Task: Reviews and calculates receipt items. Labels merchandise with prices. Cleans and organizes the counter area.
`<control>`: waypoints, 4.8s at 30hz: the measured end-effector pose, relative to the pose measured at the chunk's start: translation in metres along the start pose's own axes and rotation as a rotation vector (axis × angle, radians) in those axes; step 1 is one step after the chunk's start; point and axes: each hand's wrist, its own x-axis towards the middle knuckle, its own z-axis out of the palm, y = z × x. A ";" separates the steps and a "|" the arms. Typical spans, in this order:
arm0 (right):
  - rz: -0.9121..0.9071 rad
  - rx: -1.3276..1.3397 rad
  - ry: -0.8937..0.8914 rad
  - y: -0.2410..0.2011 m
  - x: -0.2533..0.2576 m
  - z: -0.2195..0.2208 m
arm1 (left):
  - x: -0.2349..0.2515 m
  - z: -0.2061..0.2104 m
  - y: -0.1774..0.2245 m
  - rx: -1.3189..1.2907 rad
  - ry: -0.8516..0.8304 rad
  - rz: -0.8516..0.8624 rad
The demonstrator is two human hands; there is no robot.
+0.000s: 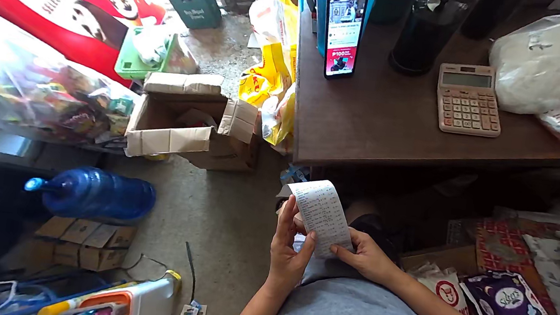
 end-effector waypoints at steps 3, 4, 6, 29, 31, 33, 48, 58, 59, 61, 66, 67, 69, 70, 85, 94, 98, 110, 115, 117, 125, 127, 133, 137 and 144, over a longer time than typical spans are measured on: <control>0.004 -0.010 0.000 0.001 0.000 0.000 | 0.001 0.000 0.000 0.005 0.015 0.005; 0.007 -0.007 0.000 0.001 0.000 0.000 | 0.001 0.000 0.000 0.004 0.020 0.009; 0.013 -0.009 -0.003 0.000 0.000 0.000 | 0.001 0.000 0.000 0.006 0.025 0.010; 0.040 -0.023 -0.019 0.002 0.000 -0.001 | 0.002 0.003 0.000 -0.001 0.037 0.007; 0.049 -0.017 -0.023 0.001 -0.001 -0.001 | 0.002 0.002 0.001 0.002 0.031 0.005; 0.048 -0.005 -0.019 0.002 -0.001 -0.001 | 0.002 0.002 0.001 0.007 0.026 0.006; 0.054 -0.065 -0.069 0.005 -0.001 -0.001 | 0.002 0.002 0.003 0.008 0.057 0.018; 0.042 0.245 0.065 -0.032 0.008 -0.001 | -0.001 -0.005 -0.006 -0.124 -0.137 -0.284; 0.044 0.274 0.106 -0.038 0.013 -0.005 | -0.003 -0.006 -0.007 -0.136 -0.177 -0.305; 0.077 0.335 0.204 -0.049 0.023 -0.012 | -0.008 -0.004 -0.007 -0.139 -0.214 -0.338; 0.127 0.430 0.354 -0.050 0.046 -0.029 | -0.014 -0.007 -0.004 -0.055 -0.324 -0.366; 0.142 0.449 0.378 -0.048 0.050 -0.031 | -0.014 -0.006 -0.003 -0.025 -0.350 -0.333; 0.167 0.467 0.405 -0.047 0.055 -0.034 | -0.012 -0.003 0.000 0.005 -0.392 -0.281; 0.180 0.475 0.409 -0.046 0.056 -0.034 | -0.012 -0.001 0.000 0.003 -0.411 -0.265; 0.197 0.461 0.277 -0.045 0.036 -0.033 | -0.010 0.004 0.000 0.021 -0.406 -0.219; 0.054 0.163 0.070 -0.035 -0.009 -0.013 | -0.010 0.005 0.000 0.026 -0.293 -0.247; 0.108 0.277 0.153 -0.040 -0.001 -0.009 | -0.012 0.007 0.000 0.016 -0.363 -0.299; 0.112 0.378 0.236 -0.048 0.008 -0.013 | -0.011 0.008 0.001 0.004 -0.548 -0.294; 0.111 0.387 0.289 -0.049 0.010 -0.013 | -0.012 0.007 0.001 -0.016 -0.596 -0.289; 0.109 0.392 0.333 -0.049 0.011 -0.013 | -0.012 0.006 0.001 -0.022 -0.618 -0.287; 0.095 0.312 0.112 -0.038 -0.006 -0.014 | -0.014 0.006 0.001 -0.025 -0.486 -0.262; 0.028 0.219 0.027 -0.030 -0.011 -0.014 | -0.014 0.005 0.001 -0.026 -0.423 -0.287; 0.091 0.248 0.196 -0.038 -0.005 -0.009 | -0.013 0.007 0.005 -0.024 -0.511 -0.334; 0.129 0.400 0.343 -0.043 0.006 -0.011 | -0.014 0.006 0.005 -0.044 -0.594 -0.326; 0.140 0.429 0.419 -0.041 0.008 -0.015 | -0.012 0.005 0.005 -0.045 -0.634 -0.317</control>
